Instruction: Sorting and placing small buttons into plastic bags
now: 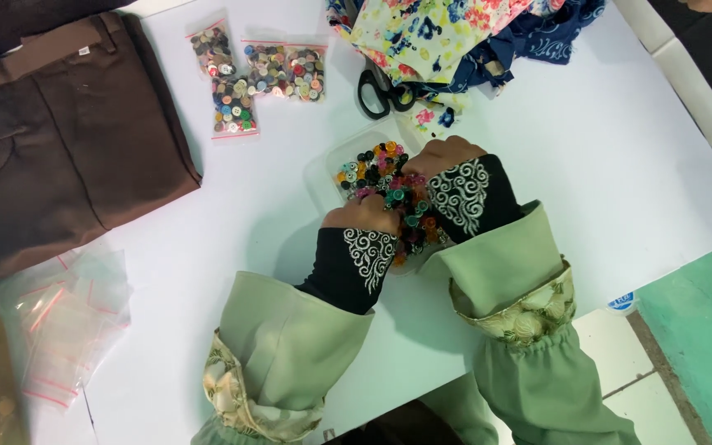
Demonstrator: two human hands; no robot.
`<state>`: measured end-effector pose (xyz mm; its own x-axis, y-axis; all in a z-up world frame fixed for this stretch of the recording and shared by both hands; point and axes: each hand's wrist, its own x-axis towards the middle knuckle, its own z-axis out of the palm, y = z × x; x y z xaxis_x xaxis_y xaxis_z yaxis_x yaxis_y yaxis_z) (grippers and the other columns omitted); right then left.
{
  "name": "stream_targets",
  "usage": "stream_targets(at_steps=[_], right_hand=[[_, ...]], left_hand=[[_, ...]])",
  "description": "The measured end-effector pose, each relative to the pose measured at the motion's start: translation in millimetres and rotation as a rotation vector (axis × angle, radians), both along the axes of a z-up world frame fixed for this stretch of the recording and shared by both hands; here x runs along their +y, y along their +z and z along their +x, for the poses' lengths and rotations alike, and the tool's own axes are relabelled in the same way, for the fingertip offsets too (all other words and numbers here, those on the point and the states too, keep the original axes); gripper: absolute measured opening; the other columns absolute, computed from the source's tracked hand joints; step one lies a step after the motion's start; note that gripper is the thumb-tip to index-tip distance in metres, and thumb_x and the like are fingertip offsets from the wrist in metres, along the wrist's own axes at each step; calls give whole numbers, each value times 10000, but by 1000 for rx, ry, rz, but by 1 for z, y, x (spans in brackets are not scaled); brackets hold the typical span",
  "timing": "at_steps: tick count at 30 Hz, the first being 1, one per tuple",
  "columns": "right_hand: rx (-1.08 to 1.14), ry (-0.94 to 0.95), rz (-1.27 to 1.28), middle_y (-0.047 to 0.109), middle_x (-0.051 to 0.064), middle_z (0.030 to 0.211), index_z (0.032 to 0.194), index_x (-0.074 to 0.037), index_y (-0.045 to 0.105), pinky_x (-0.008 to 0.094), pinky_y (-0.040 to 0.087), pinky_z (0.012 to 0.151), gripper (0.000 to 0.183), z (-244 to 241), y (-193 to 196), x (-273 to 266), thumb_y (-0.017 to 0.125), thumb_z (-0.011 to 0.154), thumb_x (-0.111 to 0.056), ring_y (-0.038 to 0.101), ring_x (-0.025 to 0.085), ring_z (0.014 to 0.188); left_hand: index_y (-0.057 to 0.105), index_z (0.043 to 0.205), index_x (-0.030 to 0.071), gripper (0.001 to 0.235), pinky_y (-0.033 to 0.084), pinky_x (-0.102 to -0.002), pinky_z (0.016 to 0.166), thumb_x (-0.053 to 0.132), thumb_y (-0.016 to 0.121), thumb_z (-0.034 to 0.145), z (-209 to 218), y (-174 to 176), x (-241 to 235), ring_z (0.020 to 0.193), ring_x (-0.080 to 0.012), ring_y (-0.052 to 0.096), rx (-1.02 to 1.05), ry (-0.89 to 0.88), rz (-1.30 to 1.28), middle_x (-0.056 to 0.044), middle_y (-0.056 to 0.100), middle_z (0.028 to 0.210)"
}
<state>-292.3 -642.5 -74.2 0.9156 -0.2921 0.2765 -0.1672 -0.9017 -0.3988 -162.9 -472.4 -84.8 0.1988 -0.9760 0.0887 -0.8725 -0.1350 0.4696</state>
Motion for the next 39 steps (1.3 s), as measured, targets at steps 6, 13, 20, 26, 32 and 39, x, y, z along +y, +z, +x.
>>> stream_targets(at_steps=[6,13,20,26,32,39], right_hand=[[94,1,-236,563,-12,965,1044,-316,646,386,384,703,498,0,-44,-9,765,688,-643,532,196,802],[190,3,-463,527,-92,889,959,-424,652,392,335,639,595,0,-70,-26,842,521,-779,508,172,785],[189,-65,-220,531,-9,859,898,-222,619,369,356,693,200,1,26,14,713,870,-396,518,215,767],[132,-184,262,529,27,892,904,-129,582,364,394,739,288,17,63,34,536,1122,-313,504,187,774],[-115,-57,251,669,5,1017,1143,-221,703,298,495,786,116,17,60,36,647,1052,-177,645,168,886],[-333,98,466,617,18,1050,1259,-145,655,303,538,858,213,26,78,72,654,1046,-136,569,84,882]], left_hand=[[727,850,118,143,570,-449,511,246,662,853,5,-46,-15,710,-315,669,-279,-89,179,-124,626,832],[702,894,52,180,574,-476,525,211,659,821,17,-37,-8,723,-367,680,-238,-86,116,-157,615,835],[614,799,107,306,526,-359,549,408,632,856,16,34,1,676,-291,617,125,-23,87,-91,570,846],[685,888,6,371,527,-443,567,371,632,929,27,83,13,694,-387,627,26,152,-48,-150,596,824],[761,1038,198,208,458,-259,701,359,644,975,39,90,24,698,-115,544,386,319,-134,11,585,784],[777,1034,362,132,541,-266,654,316,762,911,69,57,76,605,-104,574,236,420,-271,82,442,619]])
